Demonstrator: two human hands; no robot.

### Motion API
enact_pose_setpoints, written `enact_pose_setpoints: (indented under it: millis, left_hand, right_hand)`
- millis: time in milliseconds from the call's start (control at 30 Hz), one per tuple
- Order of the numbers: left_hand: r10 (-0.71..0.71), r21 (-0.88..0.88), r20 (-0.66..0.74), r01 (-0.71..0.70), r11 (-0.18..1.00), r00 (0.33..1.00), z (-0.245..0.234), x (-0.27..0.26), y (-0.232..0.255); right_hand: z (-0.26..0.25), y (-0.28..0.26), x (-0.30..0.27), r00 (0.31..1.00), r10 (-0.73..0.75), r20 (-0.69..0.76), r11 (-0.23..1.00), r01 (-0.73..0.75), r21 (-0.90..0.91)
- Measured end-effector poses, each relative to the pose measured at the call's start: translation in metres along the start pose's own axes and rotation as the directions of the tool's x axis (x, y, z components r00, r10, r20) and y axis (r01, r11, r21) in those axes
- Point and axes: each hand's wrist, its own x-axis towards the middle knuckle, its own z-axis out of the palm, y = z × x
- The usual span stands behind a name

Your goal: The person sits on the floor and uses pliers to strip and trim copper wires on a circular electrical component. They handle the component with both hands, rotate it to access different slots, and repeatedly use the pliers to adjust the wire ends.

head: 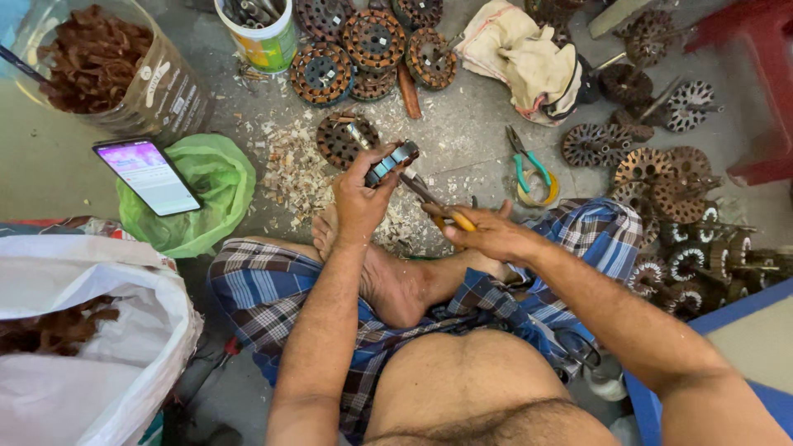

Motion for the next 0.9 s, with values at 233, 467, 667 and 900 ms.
enact_pose_setpoints:
  millis: [233, 467, 667, 900]
  left_hand:
    - [0.103, 0.067, 0.038, -0.105, 0.992, 0.994, -0.003, 0.001, 0.012]
    - [0.169, 0.212, 0.109, -0.189, 0.959, 0.98, 0.0, 0.0, 0.009]
    - [0.177, 0.248, 0.13, -0.205, 0.947, 0.976, 0.002, -0.002, 0.006]
    - [0.139, 0.275, 0.119, -0.167, 0.947, 0.983, 0.0, -0.004, 0.009]
  right_hand:
    - [0.002, -0.004, -0.004, 1.0, -0.001, 0.002, 1.0, 0.001, 0.0]
    - [-0.004, -0.014, -0.01, 0.991, 0.128, 0.037, 0.97, -0.133, 0.204]
    - [-0.007, -0.017, -0.017, 0.974, 0.223, 0.022, 0.968, -0.224, 0.111]
    - [-0.001, 0.012, -0.008, 0.972, -0.089, -0.218, 0.993, 0.071, -0.092]
